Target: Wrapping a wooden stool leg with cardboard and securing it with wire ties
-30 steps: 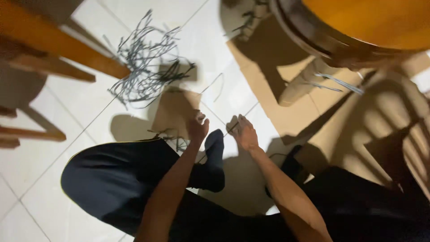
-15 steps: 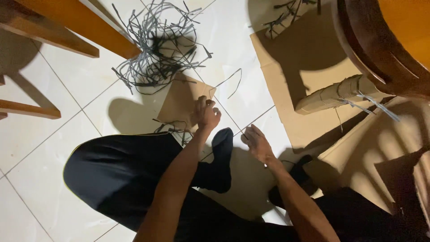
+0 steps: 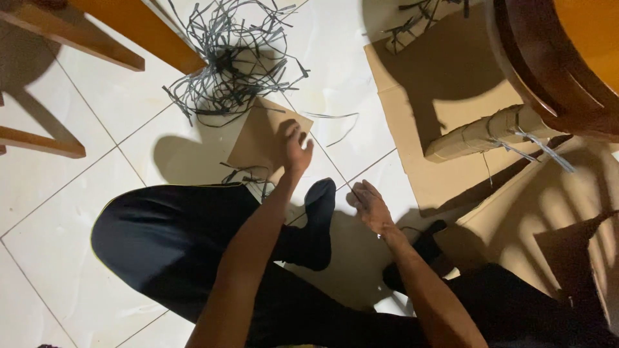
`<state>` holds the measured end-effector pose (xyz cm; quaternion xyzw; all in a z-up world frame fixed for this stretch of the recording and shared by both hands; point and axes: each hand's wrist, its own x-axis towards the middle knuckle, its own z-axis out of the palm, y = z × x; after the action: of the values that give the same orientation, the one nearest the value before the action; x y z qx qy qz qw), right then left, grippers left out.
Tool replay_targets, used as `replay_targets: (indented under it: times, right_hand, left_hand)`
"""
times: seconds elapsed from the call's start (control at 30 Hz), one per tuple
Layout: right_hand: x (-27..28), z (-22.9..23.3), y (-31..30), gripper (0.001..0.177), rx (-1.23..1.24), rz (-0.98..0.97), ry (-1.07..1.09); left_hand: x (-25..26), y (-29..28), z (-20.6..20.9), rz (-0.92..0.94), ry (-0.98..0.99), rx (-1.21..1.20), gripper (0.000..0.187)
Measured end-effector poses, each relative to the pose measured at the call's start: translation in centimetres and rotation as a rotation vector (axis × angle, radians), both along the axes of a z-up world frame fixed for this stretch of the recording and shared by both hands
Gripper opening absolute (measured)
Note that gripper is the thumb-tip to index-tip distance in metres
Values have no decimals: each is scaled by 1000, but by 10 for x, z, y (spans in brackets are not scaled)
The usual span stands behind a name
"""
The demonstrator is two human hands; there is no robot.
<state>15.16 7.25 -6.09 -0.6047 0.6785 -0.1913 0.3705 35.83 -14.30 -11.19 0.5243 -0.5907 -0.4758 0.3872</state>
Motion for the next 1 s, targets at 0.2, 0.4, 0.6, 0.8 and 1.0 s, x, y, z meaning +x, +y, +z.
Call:
replay_targets:
  times: [0.2, 0.4, 0.6, 0.8, 1.0]
  right_hand:
    - [4, -24, 6, 45, 43, -9, -52]
    - [10, 24, 0, 43, 124, -24, -52]
    - [17, 43, 0, 40, 155, -93, -78]
    - [18, 43, 3, 40, 219, -127, -110]
    - [14, 32, 8, 34, 192, -535, -267]
  left_hand:
    - [45, -38, 6, 39, -845, -248, 26]
    - [54, -81, 34, -256, -1111, -425, 29]
    - [51, -108, -33, -494, -1528, -590, 21]
    - [54, -109, -14, -526, -1372, -382, 33]
    - [-12, -77, 97, -359, -840, -341, 61]
